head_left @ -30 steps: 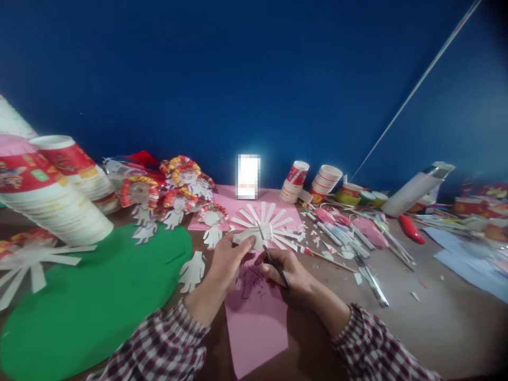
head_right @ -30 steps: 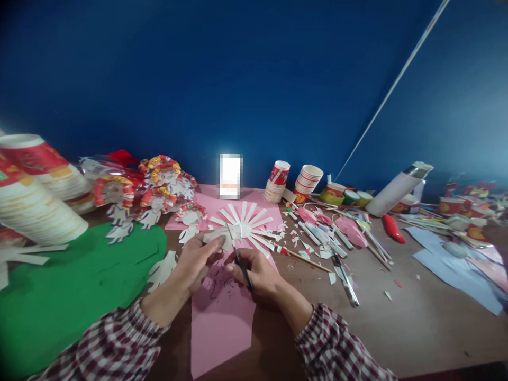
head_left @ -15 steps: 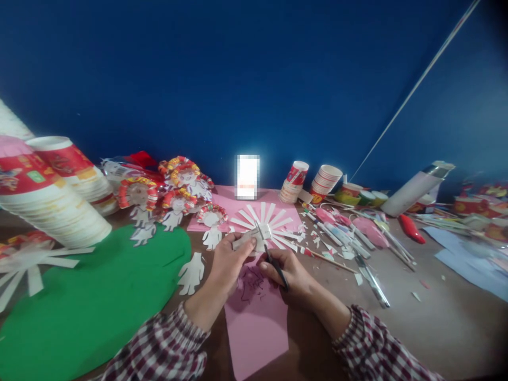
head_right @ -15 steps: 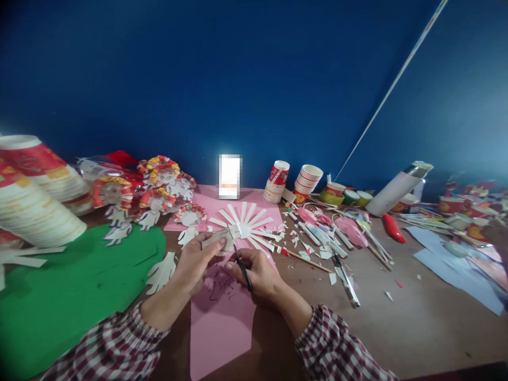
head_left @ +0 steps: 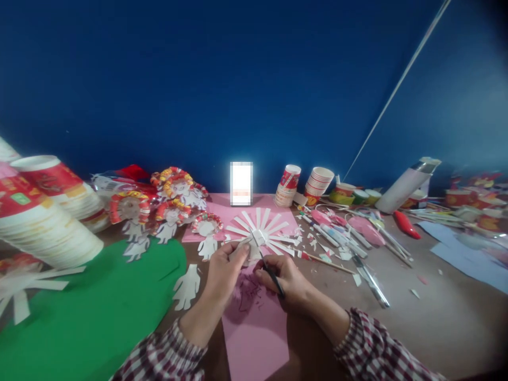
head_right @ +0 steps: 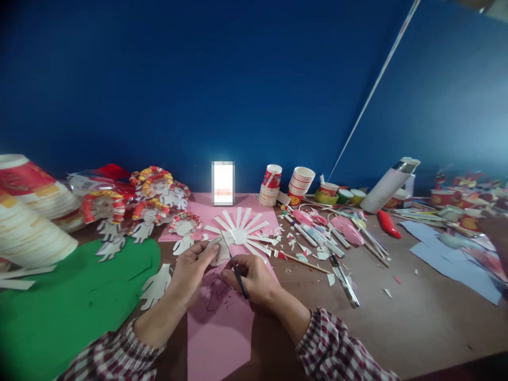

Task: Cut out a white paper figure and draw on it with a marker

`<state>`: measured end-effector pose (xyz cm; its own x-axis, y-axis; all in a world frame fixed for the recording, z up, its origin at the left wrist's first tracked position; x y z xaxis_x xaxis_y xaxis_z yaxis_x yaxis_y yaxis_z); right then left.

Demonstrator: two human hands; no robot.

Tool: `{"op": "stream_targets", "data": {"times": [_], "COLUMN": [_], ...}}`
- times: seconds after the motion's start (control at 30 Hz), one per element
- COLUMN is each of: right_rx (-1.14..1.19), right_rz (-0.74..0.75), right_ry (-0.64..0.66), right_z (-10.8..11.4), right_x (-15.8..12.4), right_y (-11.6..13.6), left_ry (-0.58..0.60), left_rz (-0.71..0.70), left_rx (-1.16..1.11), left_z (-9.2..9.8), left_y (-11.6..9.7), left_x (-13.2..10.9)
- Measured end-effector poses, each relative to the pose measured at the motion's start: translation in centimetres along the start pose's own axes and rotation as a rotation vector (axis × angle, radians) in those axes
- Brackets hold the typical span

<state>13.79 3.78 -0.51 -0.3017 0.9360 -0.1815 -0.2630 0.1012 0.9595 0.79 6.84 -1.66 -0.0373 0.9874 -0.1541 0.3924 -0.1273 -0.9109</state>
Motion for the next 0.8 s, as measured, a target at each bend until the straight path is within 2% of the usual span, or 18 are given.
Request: {"op": "stream_targets", "data": {"times": [0.47,0.67,0.8], "right_rx": [0.085,0.01,-0.034], "right_rz": [0.057,0.074,0.087], "right_ry": [-0.006,0.015,0.034], "right_z": [-0.2,-0.1,-0.1], "right_x": [0.1,0.0,0.1], "right_y": [-0.4,0.0,0.0], "left_ry": [0.033,0.003,0.029], "left_rz": [0.093,0.192,0.222], "left_rx": [-0.124,-0.181,-0.231], "left_z": [-0.5,-0.8,-1.1], "left_y": [0.9,0.7,0.9], "left_x": [-0.1,-0.7,-0.9]}}
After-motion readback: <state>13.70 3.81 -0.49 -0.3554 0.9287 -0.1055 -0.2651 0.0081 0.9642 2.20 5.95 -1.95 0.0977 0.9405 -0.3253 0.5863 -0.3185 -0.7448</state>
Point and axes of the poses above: each hand's wrist, its own x-axis towards the middle knuckle, its own z-axis out of the back of the hand, y = z × x, the point moved 8 cm from there along x, towards the middle knuckle, and after that the axes turned 7 degrees about -x, right-handed, at the moved point
